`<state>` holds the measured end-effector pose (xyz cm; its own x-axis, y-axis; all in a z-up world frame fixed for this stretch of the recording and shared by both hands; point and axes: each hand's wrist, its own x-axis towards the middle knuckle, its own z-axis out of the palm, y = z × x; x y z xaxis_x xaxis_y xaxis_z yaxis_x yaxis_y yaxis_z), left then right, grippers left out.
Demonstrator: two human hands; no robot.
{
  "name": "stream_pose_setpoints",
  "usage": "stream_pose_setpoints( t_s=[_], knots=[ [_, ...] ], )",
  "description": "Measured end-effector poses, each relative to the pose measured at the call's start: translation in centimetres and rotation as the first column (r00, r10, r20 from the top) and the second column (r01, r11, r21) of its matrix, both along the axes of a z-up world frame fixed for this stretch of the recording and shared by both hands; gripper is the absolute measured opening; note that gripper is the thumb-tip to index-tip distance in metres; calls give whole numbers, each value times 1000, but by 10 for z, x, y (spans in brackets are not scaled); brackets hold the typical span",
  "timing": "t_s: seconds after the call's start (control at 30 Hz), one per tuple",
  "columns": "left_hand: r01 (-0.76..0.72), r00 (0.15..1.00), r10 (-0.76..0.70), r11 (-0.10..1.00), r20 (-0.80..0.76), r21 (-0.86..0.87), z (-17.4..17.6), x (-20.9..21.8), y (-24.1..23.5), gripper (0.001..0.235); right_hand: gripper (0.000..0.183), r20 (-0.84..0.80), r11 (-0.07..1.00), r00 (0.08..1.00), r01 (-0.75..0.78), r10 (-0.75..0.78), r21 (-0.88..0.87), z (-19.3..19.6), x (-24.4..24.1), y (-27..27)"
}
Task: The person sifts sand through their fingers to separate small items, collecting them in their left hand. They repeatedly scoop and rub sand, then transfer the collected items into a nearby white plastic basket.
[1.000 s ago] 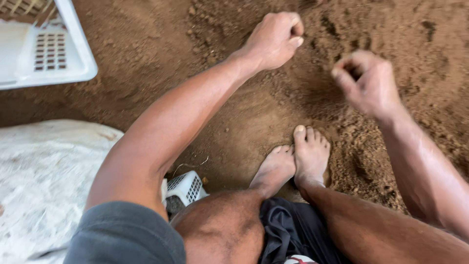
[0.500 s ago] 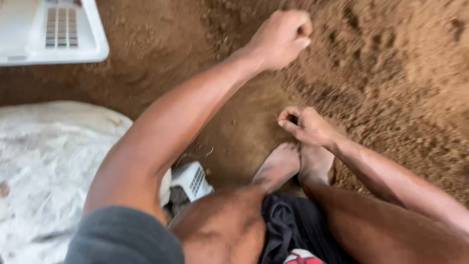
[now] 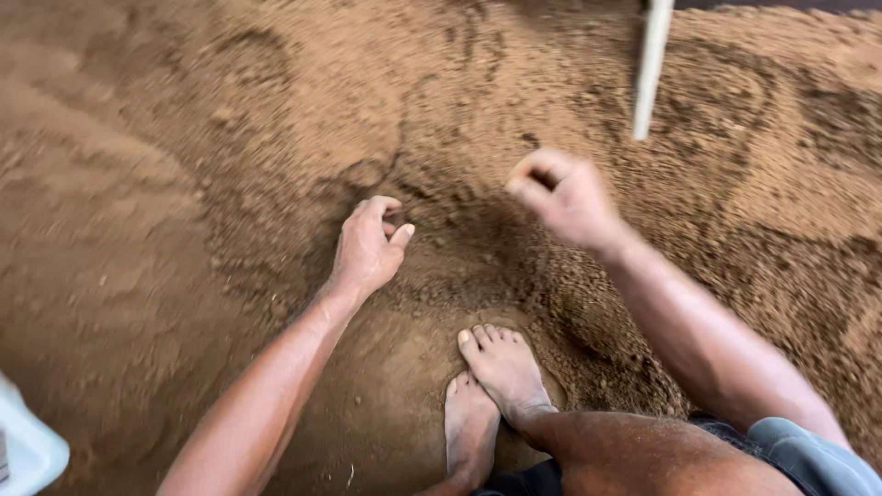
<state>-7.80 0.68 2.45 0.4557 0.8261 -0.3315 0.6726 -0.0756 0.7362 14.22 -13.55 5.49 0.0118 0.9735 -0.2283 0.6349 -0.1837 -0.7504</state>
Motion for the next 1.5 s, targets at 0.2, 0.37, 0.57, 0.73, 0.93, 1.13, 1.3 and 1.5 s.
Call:
stream_pose_setpoints(
  t_s=[0.2,0.37,0.57,0.73,0.93,1.13,1.3,1.5],
  knots=[
    [55,922,-120,981,-368,-184,1,56,15,94,36,444,963,855,-225,269,-150,-32,-84,-109],
    [22,961,-58,991,-270,-134,-8,78,14,98,42,413,973,881,-215,229,-81,-49,-84,-121],
    [-23,984,-10,983,-175,-183,-26,90,8,85,41,429,967,866,-230,256,-111,-32,-79,-106],
    [-8,995,-3,993,-101,-116,-34,98,3,62,41,400,961,874,-237,276,-144,-36,-81,-114],
    [-48,994,25,975,-111,-217,-23,109,2,43,42,395,965,880,-233,263,-123,-38,-80,-117],
    [22,998,-11,980,55,-198,-24,104,10,22,41,409,972,882,-225,235,-73,-37,-83,-112],
    [24,999,-27,990,-21,-141,-36,98,12,23,38,400,967,881,-234,253,-97,-35,-81,-114],
    [115,838,-325,891,439,439,-36,93,15,17,35,389,961,880,-232,273,-150,-32,-79,-114]
  ],
)
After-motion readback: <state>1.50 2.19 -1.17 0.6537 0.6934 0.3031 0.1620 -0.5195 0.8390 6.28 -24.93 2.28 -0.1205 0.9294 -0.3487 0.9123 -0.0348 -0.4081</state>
